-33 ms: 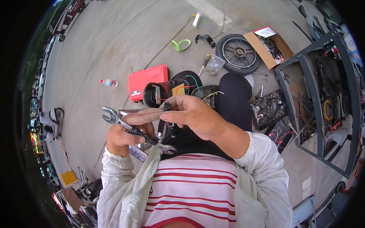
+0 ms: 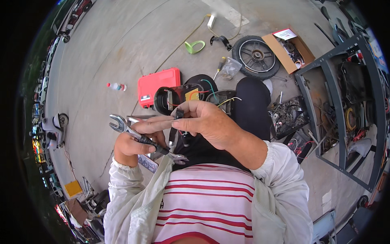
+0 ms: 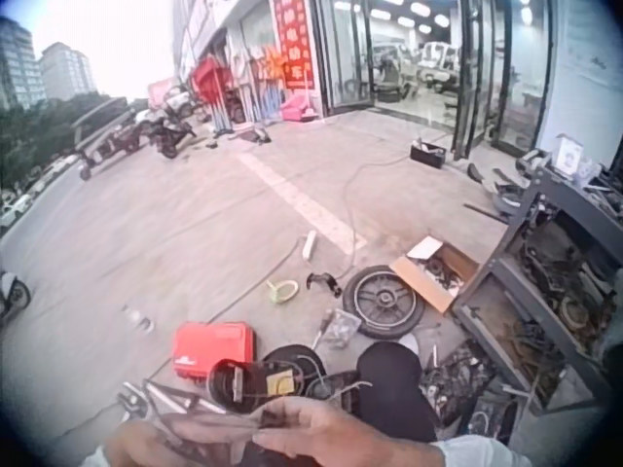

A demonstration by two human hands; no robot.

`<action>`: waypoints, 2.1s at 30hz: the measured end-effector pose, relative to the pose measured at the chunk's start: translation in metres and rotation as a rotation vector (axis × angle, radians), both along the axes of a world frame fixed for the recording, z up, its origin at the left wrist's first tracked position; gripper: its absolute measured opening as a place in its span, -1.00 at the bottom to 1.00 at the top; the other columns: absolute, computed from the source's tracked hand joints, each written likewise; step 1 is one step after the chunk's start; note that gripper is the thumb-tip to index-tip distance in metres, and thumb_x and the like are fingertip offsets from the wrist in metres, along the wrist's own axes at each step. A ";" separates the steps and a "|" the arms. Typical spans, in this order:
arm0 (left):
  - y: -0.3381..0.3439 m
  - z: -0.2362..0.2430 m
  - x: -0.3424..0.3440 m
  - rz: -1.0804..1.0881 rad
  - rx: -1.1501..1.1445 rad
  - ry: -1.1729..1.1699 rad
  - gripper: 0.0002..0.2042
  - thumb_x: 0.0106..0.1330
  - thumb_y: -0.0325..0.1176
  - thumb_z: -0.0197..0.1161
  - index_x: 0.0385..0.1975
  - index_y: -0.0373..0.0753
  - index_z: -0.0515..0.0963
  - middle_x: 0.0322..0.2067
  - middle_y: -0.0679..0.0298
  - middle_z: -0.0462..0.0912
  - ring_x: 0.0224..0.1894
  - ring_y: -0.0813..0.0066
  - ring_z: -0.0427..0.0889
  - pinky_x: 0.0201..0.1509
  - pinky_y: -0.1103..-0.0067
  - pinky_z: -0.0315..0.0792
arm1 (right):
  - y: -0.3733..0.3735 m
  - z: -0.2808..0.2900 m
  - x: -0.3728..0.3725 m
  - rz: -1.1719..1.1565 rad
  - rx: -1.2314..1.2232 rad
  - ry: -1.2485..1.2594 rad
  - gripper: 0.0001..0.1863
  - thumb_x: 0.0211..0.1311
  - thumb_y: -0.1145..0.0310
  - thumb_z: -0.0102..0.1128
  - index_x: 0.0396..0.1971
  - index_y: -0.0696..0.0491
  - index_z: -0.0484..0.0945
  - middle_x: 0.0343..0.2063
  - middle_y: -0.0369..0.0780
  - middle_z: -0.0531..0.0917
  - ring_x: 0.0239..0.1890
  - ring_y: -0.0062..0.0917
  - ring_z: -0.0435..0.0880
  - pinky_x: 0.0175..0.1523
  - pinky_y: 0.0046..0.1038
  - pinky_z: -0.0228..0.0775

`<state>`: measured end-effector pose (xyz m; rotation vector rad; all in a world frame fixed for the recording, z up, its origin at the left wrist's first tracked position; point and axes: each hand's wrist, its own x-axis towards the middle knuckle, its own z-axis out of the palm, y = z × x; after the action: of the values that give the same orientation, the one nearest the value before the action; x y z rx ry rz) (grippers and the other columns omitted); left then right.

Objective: The person sits on the ground and repairs electrical wiring on a scooter part. They use pliers to strip wire insulation and twist wires together, then use a screwdriver to tighten connections on a small yellow component.

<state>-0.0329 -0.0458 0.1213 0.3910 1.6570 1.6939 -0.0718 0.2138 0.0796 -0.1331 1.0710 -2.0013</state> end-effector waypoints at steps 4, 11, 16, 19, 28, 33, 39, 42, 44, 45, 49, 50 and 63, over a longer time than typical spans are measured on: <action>-0.014 -0.008 0.010 -0.004 0.000 -0.004 -0.22 0.00 -0.35 0.29 0.35 -0.47 0.35 0.35 -0.06 0.33 -0.20 0.32 0.64 -0.13 0.50 0.52 | -0.010 -0.004 0.000 0.003 0.076 0.042 -0.80 0.26 0.40 0.39 -0.21 0.15 0.60 -0.36 -0.35 0.61 -0.36 -0.75 0.51 -0.26 -0.66 0.35; -0.051 -0.033 0.029 0.173 0.035 -0.115 -0.44 0.08 -0.37 0.44 0.09 -0.49 0.48 0.05 0.01 0.46 -0.18 0.24 0.67 -0.09 0.46 0.53 | -0.009 -0.009 0.000 -0.163 0.236 0.222 -0.78 0.38 0.37 0.25 -0.12 0.20 0.59 -0.33 -0.36 0.61 -0.33 -0.77 0.52 -0.24 -0.65 0.37; -0.126 -0.101 0.055 0.856 -0.081 -0.239 -0.69 0.26 -0.46 0.36 -0.04 -0.33 0.47 -0.27 0.21 0.68 -0.40 0.55 0.62 -0.41 0.68 0.46 | 0.027 -0.005 -0.001 -0.357 0.212 0.187 -0.84 0.39 0.36 0.22 -0.17 0.13 0.58 -0.38 -0.35 0.61 -0.38 -0.73 0.55 -0.27 -0.69 0.36; -0.172 -0.167 0.071 1.068 -0.199 -0.436 -0.80 0.43 -0.47 0.17 0.00 -0.29 0.48 -0.26 0.29 0.68 -0.43 0.61 0.60 -0.43 0.72 0.45 | 0.049 -0.011 0.000 -0.434 0.248 0.169 -0.84 0.37 0.35 0.24 -0.17 0.11 0.58 -0.43 -0.34 0.62 -0.44 -0.75 0.50 -0.33 -0.71 0.29; -0.195 -0.286 0.085 1.279 -0.410 -0.660 -0.84 0.48 -0.43 0.11 -0.01 -0.20 0.51 -0.36 0.37 0.61 -0.41 0.54 0.59 -0.52 0.63 0.36 | 0.092 -0.011 0.011 -0.585 0.315 0.128 -0.86 0.40 0.37 0.20 -0.18 0.12 0.55 -0.34 -0.30 0.65 -0.39 -0.72 0.55 -0.31 -0.68 0.32; -0.222 -0.316 0.104 1.303 -0.487 -0.621 -0.78 0.40 -0.37 0.26 -0.05 -0.33 0.53 -0.37 0.32 0.57 -0.46 0.54 0.50 -0.52 0.63 0.37 | 0.086 -0.020 0.012 -0.545 0.294 0.080 -0.90 0.41 0.39 0.20 -0.21 0.10 0.55 -0.32 -0.29 0.68 -0.38 -0.74 0.58 -0.36 -0.71 0.28; -0.177 -0.276 0.070 1.361 -1.023 -0.181 -0.63 0.38 -0.28 0.29 0.03 -0.43 0.53 -0.18 0.14 0.60 -0.28 0.42 0.58 -0.13 0.48 0.53 | 0.077 -0.032 0.006 -0.545 0.299 0.107 -0.88 0.42 0.39 0.19 -0.17 0.12 0.54 -0.35 -0.29 0.66 -0.38 -0.75 0.57 -0.39 -0.70 0.23; -0.125 -0.237 0.045 1.412 -0.954 0.447 -0.67 0.40 -0.34 0.27 0.02 -0.45 0.54 -0.19 0.17 0.63 -0.28 0.52 0.57 -0.13 0.57 0.50 | 0.079 -0.041 -0.001 -0.525 0.317 0.147 -0.87 0.41 0.43 0.21 -0.16 0.15 0.54 -0.37 -0.30 0.64 -0.37 -0.73 0.57 -0.34 -0.68 0.31; -0.055 -0.162 0.023 1.309 -0.532 0.365 -0.75 0.44 -0.36 0.23 -0.02 -0.39 0.56 -0.23 0.23 0.64 -0.23 0.58 0.60 -0.14 0.60 0.46 | 0.069 -0.043 -0.004 -0.543 0.343 0.211 -0.87 0.39 0.45 0.22 -0.15 0.17 0.53 -0.39 -0.31 0.64 -0.37 -0.72 0.57 -0.30 -0.67 0.36; -0.027 -0.135 0.019 1.185 -0.507 0.395 -0.79 0.43 -0.40 0.23 -0.05 -0.39 0.57 -0.23 0.26 0.65 -0.24 0.62 0.58 -0.17 0.63 0.45 | 0.064 -0.047 -0.005 -0.556 0.373 0.242 -0.85 0.38 0.48 0.23 -0.14 0.20 0.53 -0.41 -0.32 0.63 -0.39 -0.71 0.57 -0.28 -0.62 0.41; 0.048 -0.078 -0.002 0.636 -0.530 0.695 -0.82 0.27 -0.54 0.35 -0.14 -0.33 0.62 -0.30 0.27 0.63 -0.45 0.63 0.46 -0.35 0.62 0.40 | 0.049 -0.066 -0.015 -0.493 0.442 0.381 -0.80 0.34 0.45 0.26 -0.12 0.22 0.53 -0.42 -0.26 0.67 -0.44 -0.68 0.58 -0.32 -0.54 0.44; 0.062 -0.074 -0.008 0.542 -0.553 0.729 -0.78 0.21 -0.58 0.39 -0.15 -0.31 0.62 -0.32 0.25 0.63 -0.47 0.59 0.47 -0.38 0.61 0.40 | 0.047 -0.067 -0.018 -0.484 0.511 0.436 -0.79 0.33 0.44 0.27 -0.13 0.21 0.54 -0.43 -0.23 0.68 -0.43 -0.65 0.61 -0.30 -0.52 0.46; 0.094 -0.082 -0.022 0.283 -0.813 0.695 -0.57 0.12 -0.46 0.42 -0.02 -0.16 0.42 -0.21 0.25 0.72 -0.25 0.10 0.72 -0.25 0.32 0.56 | 0.027 -0.062 -0.022 -0.379 0.888 0.950 -0.79 0.28 0.30 0.28 -0.22 0.10 0.52 -0.42 -0.03 0.68 -0.31 -0.08 0.69 -0.23 -0.14 0.50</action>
<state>-0.0544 0.0482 0.0389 0.3624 2.8385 0.9334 -0.0936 0.2411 0.0174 -0.4487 2.6510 -1.5408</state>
